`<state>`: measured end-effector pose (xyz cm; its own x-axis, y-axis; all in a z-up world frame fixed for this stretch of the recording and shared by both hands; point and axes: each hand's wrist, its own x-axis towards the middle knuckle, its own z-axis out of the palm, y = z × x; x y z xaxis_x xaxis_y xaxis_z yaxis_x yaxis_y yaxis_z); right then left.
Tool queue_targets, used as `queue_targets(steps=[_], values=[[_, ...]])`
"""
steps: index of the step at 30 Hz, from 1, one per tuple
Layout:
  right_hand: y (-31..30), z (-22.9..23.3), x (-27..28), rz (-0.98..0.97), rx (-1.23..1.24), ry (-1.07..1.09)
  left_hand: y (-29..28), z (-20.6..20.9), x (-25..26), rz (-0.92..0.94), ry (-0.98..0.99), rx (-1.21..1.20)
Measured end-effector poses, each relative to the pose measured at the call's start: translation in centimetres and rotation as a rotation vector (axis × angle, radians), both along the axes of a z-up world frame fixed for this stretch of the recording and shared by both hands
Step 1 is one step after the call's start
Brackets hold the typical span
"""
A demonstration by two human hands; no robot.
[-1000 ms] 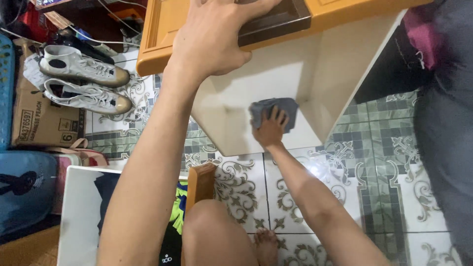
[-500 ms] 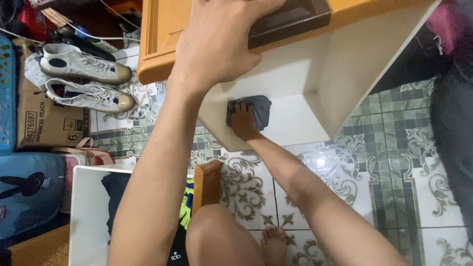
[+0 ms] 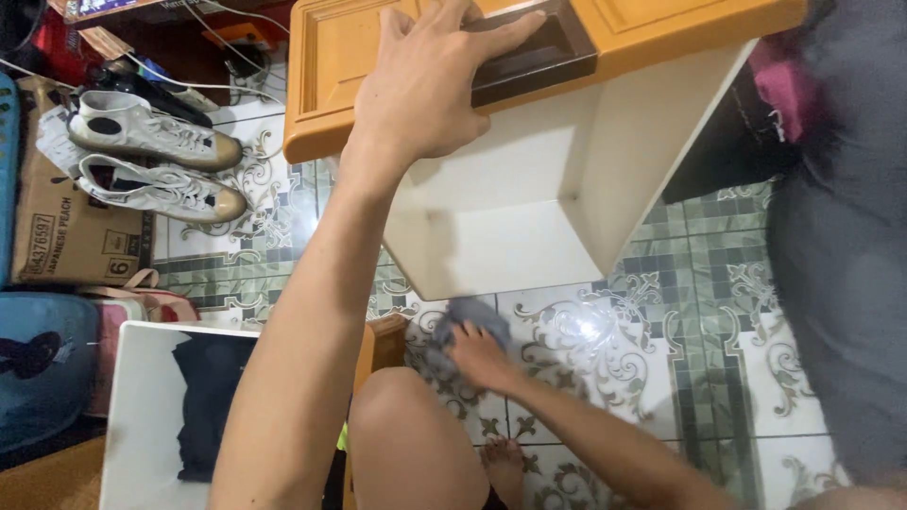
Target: The person folds clothes and wipes the inside of a plastic drawer with a rag.
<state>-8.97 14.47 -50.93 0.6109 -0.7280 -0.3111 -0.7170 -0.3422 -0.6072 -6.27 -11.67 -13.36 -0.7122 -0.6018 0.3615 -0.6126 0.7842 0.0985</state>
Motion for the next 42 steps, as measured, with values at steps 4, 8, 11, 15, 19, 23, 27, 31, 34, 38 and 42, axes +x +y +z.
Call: queue_targets(steps=[4, 8, 11, 15, 19, 23, 27, 31, 34, 38, 42], values=[[5.2, -1.6, -4.4, -0.064, 0.154, 0.046, 0.3, 0.2, 0.2, -0.005, -0.002, 0.016], [6.9, -3.6, -11.0, -0.492, 0.441, -0.213, 1.1, 0.4, -0.2, -0.011, -0.022, 0.011], [4.3, -6.9, -14.0, -0.813, 0.228, -0.266, 1.6, 0.9, 0.1, -0.009, -0.049, 0.014], [-4.1, 9.9, -15.0, -0.736, -0.221, -0.012, 1.5, 0.7, 0.7, -0.004, -0.107, 0.031], [-10.4, 4.8, -16.6, -0.615, -0.393, 0.097, 1.1, 0.5, 0.6, -0.008, -0.122, 0.022], [-11.3, 0.7, -16.7, -0.548, -0.354, 0.287, 0.9, 0.6, 0.4, 0.009, -0.115, 0.025], [-7.1, -2.9, -15.0, -0.607, -0.541, 0.203, 0.8, 0.6, 0.0, 0.042, -0.109, 0.030], [-2.7, 0.2, -13.6, -0.558, -0.380, 0.197, 1.1, 0.9, -0.4, 0.047, -0.098, 0.024], [-0.4, 2.5, -13.4, -0.514, -0.296, 0.234, 1.9, 1.4, -0.3, 0.077, -0.118, 0.057], [2.0, 1.4, -14.7, -0.716, -0.067, -0.054, 2.7, 1.2, -0.3, 0.076, -0.126, 0.076], [3.8, -0.5, -17.6, -1.163, 0.232, -0.472, 3.1, 1.4, -1.1, 0.075, -0.127, 0.064]])
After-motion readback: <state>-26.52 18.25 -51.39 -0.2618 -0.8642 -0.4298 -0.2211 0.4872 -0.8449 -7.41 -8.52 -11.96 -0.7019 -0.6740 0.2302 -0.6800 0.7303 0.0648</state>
